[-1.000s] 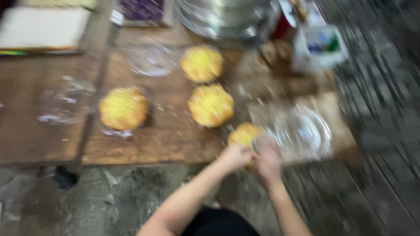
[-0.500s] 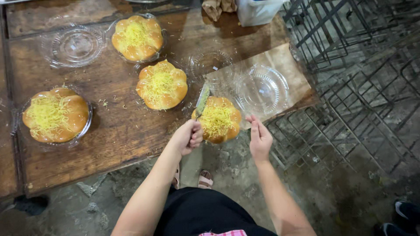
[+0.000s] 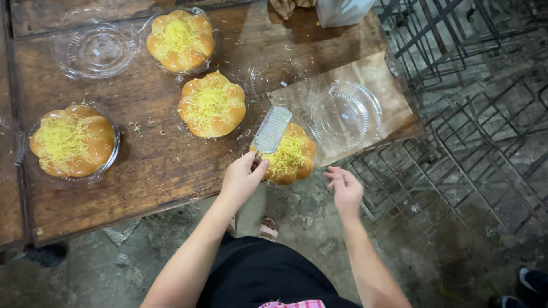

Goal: The person grates cheese onto several flower-shaped buns on a wooden table, then places the buns into clear plastic containers and closes the lids.

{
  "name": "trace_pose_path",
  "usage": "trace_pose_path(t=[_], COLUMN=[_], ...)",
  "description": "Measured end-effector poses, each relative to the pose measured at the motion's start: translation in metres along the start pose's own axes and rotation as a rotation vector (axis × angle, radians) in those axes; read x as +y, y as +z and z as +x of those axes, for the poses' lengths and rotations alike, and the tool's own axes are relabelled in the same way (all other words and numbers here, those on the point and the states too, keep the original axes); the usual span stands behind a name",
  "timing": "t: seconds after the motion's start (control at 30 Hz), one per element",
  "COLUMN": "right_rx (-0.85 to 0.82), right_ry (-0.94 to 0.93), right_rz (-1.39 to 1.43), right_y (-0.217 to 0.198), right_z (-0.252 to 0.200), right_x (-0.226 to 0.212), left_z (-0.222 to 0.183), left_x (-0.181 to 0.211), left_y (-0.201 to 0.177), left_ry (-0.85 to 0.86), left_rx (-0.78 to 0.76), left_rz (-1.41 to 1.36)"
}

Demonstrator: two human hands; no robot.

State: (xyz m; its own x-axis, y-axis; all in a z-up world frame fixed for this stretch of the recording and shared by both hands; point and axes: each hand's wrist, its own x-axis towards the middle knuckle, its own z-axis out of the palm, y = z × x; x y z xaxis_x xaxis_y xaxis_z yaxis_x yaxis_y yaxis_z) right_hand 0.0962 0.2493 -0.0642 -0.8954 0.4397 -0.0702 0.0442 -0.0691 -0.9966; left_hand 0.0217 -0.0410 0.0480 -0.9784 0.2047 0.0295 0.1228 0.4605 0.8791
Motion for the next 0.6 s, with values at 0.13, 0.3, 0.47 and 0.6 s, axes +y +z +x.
trace_pose_path(t=[0.13,0.3,0.47,0.6], right_rx=[-0.271,-0.516,-0.438,-0.463], right_ry=[0.008,0.028,-0.116,-0.073], right_rz=[-0.065,0.023,-0.135,-0.174], right_y=[0.042,0.119,0.167,0.184], right_z=[-0.013,-0.034,-0.023,-0.013], right_x=[-0.02,-0.055,-0.077,-0.079], left_z=[0.004,0.018,0.04,0.052], left_x=[-0.001,-0.01,-0.021,-0.021], left_y=[0.02,0.043,0.032,0.021], left_ry=[0.004,-0.098,-0.419,-0.335], left_rx=[0.148,0.137,0.128,0.17], left_rz=[-0.201,-0.854,-1.215,-1.226])
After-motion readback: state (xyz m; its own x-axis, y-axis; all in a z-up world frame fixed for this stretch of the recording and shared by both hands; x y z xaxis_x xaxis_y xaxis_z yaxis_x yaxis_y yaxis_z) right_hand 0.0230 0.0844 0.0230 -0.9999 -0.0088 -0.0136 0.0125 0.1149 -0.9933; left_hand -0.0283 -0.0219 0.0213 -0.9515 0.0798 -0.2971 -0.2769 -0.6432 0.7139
